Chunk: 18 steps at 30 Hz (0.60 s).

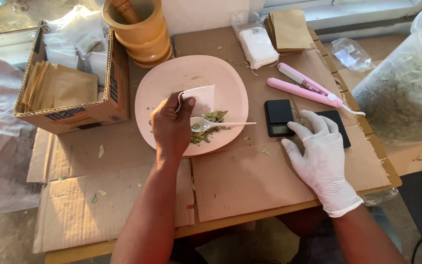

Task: The person scoops dried green herbs from a pink plate into small white tea bags using a white plastic spoon. They repeatedly place the filled tea bags onto a digital scale to measure the weight, then remove them to continue filling. The workspace includes a cardboard box of empty bags, a mortar and pestle, and a pink sealing tool.

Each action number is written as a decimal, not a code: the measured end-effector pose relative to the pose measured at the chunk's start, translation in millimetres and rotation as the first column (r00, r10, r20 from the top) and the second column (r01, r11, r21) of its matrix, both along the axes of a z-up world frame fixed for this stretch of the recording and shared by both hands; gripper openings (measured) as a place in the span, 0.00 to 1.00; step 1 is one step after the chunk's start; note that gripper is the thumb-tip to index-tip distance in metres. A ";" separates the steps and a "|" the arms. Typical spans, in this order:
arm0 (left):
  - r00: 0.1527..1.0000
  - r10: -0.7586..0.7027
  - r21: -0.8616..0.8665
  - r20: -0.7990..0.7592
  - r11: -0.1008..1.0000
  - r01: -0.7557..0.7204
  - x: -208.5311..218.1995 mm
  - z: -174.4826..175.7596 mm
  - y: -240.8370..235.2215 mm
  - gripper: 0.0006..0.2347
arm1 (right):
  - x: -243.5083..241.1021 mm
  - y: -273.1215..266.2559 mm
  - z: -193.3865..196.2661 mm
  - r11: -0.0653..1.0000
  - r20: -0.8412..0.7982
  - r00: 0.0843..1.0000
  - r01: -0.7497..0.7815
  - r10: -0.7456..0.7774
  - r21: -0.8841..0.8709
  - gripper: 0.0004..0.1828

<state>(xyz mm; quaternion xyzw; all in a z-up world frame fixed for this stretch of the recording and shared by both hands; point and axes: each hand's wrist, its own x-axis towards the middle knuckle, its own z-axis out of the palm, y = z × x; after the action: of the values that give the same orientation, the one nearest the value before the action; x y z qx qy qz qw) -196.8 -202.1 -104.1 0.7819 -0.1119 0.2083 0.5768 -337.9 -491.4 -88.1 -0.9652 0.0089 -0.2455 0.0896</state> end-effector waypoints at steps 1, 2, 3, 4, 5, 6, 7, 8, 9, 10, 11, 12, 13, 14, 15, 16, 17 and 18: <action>1.000 -0.001 0.004 -0.001 1.000 0.001 -1.4 1.2 0.6 0.03 | 0.2 -1.6 -3.0 1.000 -0.001 1.000 0.001 -0.001 0.004 0.19; 1.000 0.006 0.019 0.005 1.000 -0.006 -2.7 2.3 1.1 0.03 | 0.4 -3.4 -6.2 1.000 0.030 1.000 0.007 -0.007 -0.019 0.20; 1.000 0.009 0.031 0.011 0.999 -0.009 -4.0 3.5 0.4 0.03 | -0.6 -5.7 -8.7 0.999 0.061 0.998 0.019 -0.016 -0.043 0.21; 1.000 0.003 0.034 0.009 0.999 -0.003 -6.0 6.6 0.2 0.03 | -0.5 -4.7 -9.0 0.999 0.059 0.998 0.025 -0.022 -0.040 0.21; 1.000 0.007 0.040 0.005 0.999 -0.007 -7.2 9.8 -0.7 0.03 | 0.1 -4.4 -9.2 0.999 0.037 0.999 0.041 -0.040 -0.030 0.21; 1.000 0.010 0.046 0.002 0.999 -0.010 -8.2 13.0 -1.3 0.02 | 1.0 -3.7 -9.4 0.998 0.014 0.998 0.058 -0.058 -0.019 0.20; 1.000 0.009 0.047 0.004 0.999 -0.009 -7.5 11.5 -1.2 0.02 | 1.8 -4.4 -9.6 0.998 0.016 0.998 0.059 -0.059 -0.018 0.20; 1.000 0.005 0.043 -0.010 0.999 -0.005 -6.7 9.7 -0.6 0.02 | 2.6 -4.5 -10.0 0.997 -0.006 0.997 0.075 -0.075 -0.026 0.19; 0.999 0.005 0.040 -0.032 0.999 -0.003 -9.0 6.7 0.9 0.02 | 1.3 -4.1 -11.1 0.996 -0.035 0.996 0.086 -0.088 -0.035 0.19; 0.999 0.006 0.042 -0.036 0.999 -0.005 -7.7 6.0 1.2 0.02 | 2.1 -3.0 -10.4 0.996 -0.040 0.996 0.085 -0.086 -0.033 0.19; 1.000 -0.003 0.037 -0.020 0.999 0.004 -6.2 5.1 0.4 0.02 | 2.1 -2.3 -9.4 0.994 -0.055 0.993 0.099 -0.101 -0.043 0.18; 1.000 -0.012 0.032 -0.004 0.999 0.012 -4.8 4.5 -0.2 0.02 | 2.1 -1.6 -8.2 0.992 -0.070 0.991 0.112 -0.116 -0.053 0.17; 1.000 -0.014 0.031 -0.002 0.999 0.014 -4.1 4.7 -0.9 0.02 | 2.3 -2.6 -10.3 0.992 -0.068 0.991 0.114 -0.117 -0.053 0.17; 1.000 -0.031 0.012 -0.004 0.999 0.031 -3.6 5.3 -1.4 0.02 | 2.3 -3.3 -12.2 0.990 -0.068 0.990 0.120 -0.126 -0.080 0.17; 0.999 -0.044 -0.007 -0.007 0.999 0.044 -3.9 6.0 -0.5 0.02 | 2.6 -3.2 -13.9 0.987 -0.069 0.989 0.123 -0.131 -0.106 0.17; 0.999 -0.042 -0.007 -0.006 0.999 0.042 -3.9 4.9 0.3 0.02 | 3.5 -3.4 -13.7 0.987 -0.067 0.989 0.121 -0.129 -0.106 0.17; 0.999 -0.040 0.001 -0.008 0.999 0.040 -4.6 3.3 0.7 0.02 | 3.0 -3.6 -13.9 0.987 -0.051 0.990 0.123 -0.129 -0.103 0.17; 0.999 -0.037 0.010 -0.009 0.999 0.037 -5.3 1.7 1.0 0.02 | 2.5 -3.9 -14.2 0.987 -0.034 0.991 0.125 -0.129 -0.099 0.17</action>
<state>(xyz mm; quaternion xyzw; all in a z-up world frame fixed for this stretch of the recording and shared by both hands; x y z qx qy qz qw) -202.1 -201.1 -102.4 0.7834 -0.1250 0.1935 0.5772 -335.4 -495.3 -102.4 -0.9707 0.0601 -0.2313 0.0269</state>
